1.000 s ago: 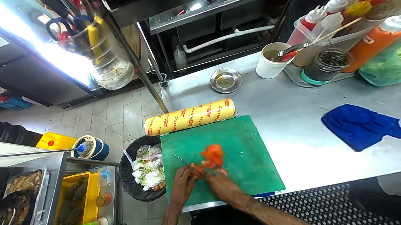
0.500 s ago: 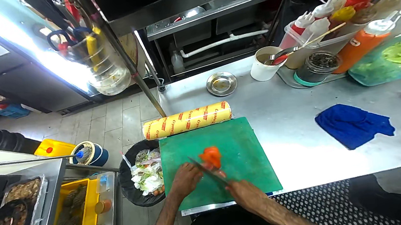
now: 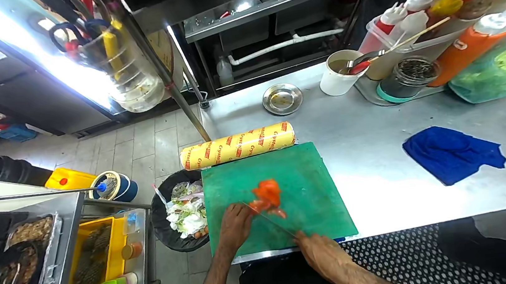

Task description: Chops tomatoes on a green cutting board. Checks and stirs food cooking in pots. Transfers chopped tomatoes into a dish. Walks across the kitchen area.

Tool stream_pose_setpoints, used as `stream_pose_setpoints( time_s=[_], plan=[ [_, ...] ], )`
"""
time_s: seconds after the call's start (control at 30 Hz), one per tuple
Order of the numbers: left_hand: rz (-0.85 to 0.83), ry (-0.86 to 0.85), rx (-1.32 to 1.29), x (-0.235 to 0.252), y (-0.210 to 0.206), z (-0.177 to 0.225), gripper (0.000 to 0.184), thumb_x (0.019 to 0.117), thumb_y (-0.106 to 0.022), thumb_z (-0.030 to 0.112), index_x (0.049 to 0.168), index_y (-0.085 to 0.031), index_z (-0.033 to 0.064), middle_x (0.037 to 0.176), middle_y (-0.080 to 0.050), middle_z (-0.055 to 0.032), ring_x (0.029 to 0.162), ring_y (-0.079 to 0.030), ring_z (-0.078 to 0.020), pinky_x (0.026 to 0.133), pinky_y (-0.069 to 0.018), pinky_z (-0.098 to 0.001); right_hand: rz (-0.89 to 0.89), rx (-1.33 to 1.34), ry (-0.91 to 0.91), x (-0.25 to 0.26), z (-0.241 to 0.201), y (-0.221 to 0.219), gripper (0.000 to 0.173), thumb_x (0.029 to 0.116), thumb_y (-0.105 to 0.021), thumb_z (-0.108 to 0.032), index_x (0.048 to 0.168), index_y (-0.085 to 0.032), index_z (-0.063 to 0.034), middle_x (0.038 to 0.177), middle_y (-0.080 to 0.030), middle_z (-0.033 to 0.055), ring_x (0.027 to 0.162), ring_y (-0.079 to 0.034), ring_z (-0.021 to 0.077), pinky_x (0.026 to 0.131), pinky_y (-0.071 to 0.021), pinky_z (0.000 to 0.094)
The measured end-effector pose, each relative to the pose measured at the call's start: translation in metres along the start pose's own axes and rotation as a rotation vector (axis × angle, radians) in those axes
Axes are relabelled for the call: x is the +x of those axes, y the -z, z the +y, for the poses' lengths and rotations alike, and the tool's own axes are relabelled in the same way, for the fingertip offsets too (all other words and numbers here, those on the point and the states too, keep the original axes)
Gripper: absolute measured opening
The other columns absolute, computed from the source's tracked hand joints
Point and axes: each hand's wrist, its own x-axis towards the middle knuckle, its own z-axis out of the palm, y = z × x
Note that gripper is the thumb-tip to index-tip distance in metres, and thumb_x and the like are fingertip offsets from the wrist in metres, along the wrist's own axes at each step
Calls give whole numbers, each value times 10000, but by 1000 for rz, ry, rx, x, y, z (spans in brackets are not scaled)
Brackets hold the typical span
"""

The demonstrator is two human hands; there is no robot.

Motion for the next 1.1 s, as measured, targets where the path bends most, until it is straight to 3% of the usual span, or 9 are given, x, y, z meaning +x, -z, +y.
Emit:
stream_pose_setpoints(
  time_s=[0.1,0.23,0.33,0.47,0.6,0.83,0.97,1.1],
  plan=[
    [16,50,17,5,2,3,307,1021,-564,379,1146,-749,168,1190,-721,-25,1207,-634,-222,1063,-499,-446,15,44,-31,-2,5,3,452,1112,-319,-404,1291,-570,-73,1051,-700,241,1009,-703,449,816,-576,575],
    [-136,19,47,18,-2,6,336,1031,-525,427,1225,-710,224,1244,-697,5,1266,-594,-194,1134,-425,-460,2,61,-37,7,11,-1,474,1108,-318,-432,1275,-579,-73,1051,-702,230,1024,-703,430,840,-572,561],
    [-109,76,111,23,-1,3,312,995,-544,447,1141,-728,243,1178,-712,37,1216,-615,-173,1096,-450,-448,-7,70,-32,10,10,-2,478,1106,-318,-440,1281,-579,-80,1054,-702,233,1026,-703,434,835,-575,567],
    [-123,170,69,24,12,-4,372,986,-551,494,1152,-736,217,1213,-700,25,1261,-581,-196,1120,-421,-454,-14,80,-18,13,7,0,481,1107,-315,-445,1283,-579,-84,1058,-700,229,1019,-702,434,839,-573,568],
    [-66,118,18,21,12,-8,303,1018,-516,381,1059,-754,198,1142,-717,26,1208,-613,-176,1091,-455,-428,-16,69,16,14,1,2,479,1111,-309,-436,1282,-573,-76,1056,-696,240,1026,-699,438,839,-569,578],
    [-12,133,-41,14,-3,-12,268,1013,-538,302,1035,-768,166,1131,-732,10,1172,-639,-176,1028,-518,-358,-60,69,-4,27,-15,0,430,1112,-329,-372,1307,-551,-59,1106,-685,248,1054,-693,445,850,-572,574],
    [9,141,-68,12,-6,-14,253,1003,-554,302,999,-768,168,1085,-738,16,1154,-645,-166,1023,-520,-351,43,112,-12,67,-47,-15,362,1100,-357,-293,1288,-554,-55,1095,-695,228,1030,-707,421,820,-585,572],
    [-78,140,-62,13,3,-17,309,1027,-524,389,1053,-762,194,1128,-730,24,1180,-632,-157,1045,-506,-349,67,158,56,84,-52,-10,391,1095,-370,-283,1371,-533,-59,1149,-682,238,1063,-692,432,853,-575,585]
  ],
)
